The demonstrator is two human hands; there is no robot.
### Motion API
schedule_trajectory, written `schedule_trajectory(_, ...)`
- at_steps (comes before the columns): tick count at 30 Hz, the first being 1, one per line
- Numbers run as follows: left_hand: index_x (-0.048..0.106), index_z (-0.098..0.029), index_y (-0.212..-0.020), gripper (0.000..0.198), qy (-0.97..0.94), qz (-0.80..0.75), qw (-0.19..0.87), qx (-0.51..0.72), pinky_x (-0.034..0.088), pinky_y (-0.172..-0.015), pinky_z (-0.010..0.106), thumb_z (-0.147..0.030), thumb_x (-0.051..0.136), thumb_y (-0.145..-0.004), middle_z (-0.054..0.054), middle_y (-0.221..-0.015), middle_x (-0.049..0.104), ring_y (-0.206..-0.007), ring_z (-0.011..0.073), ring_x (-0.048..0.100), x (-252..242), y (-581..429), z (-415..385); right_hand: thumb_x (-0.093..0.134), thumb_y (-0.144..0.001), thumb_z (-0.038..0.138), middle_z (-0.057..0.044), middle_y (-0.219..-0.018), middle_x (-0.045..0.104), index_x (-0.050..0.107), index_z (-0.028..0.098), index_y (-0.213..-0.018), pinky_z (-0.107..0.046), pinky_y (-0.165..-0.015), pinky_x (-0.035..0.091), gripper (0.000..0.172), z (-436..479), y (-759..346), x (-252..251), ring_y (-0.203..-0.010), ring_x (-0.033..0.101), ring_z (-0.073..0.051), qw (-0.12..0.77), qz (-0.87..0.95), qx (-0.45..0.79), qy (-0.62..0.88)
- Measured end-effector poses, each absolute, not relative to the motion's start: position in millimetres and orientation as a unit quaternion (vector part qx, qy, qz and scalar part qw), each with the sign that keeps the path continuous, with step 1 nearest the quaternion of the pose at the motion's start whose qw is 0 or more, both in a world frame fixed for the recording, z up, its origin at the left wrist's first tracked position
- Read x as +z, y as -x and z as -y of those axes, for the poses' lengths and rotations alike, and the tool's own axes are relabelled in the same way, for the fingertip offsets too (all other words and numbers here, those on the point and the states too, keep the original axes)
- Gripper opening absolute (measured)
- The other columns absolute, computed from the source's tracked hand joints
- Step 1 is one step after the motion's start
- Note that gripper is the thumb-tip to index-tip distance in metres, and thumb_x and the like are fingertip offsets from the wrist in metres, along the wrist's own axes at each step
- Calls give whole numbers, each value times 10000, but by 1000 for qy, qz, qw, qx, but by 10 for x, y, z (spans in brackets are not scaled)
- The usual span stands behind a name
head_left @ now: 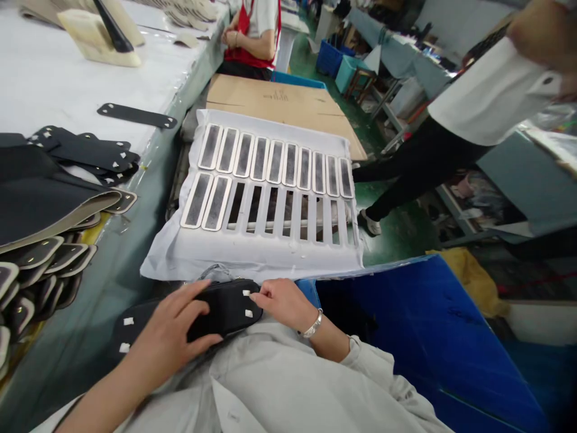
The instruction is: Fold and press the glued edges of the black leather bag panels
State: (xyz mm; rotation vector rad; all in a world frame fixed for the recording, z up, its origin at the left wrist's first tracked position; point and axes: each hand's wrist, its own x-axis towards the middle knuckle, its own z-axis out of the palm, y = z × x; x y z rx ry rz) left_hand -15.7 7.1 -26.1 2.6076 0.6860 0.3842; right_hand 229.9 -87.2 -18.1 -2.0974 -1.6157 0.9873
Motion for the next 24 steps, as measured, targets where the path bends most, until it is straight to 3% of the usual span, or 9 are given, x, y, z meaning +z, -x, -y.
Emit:
schedule_trajectory(7,479,-198,-754,278,-955,-202,205,70,353,-987,497,-327,713,-675,154,-1287,519,-1182,301,466,-349,-363,96,521,-839,383,3,-609,610,622,156,-649,-230,-510,218,313,910,-2305,-205,-543,449,-79,165,576,330,729)
schedule_trajectory(24,510,-203,-785,245,-933,-251,247,77,327,-1021,499,-217,702,-633,119,-1281,542,-1181,297,478,-332,-362,132,502,-860,381,-18,-625,642,641,166,-677,-244,-515,265,314,858,-2247,-120,-560,522,-108,97,579,315,745)
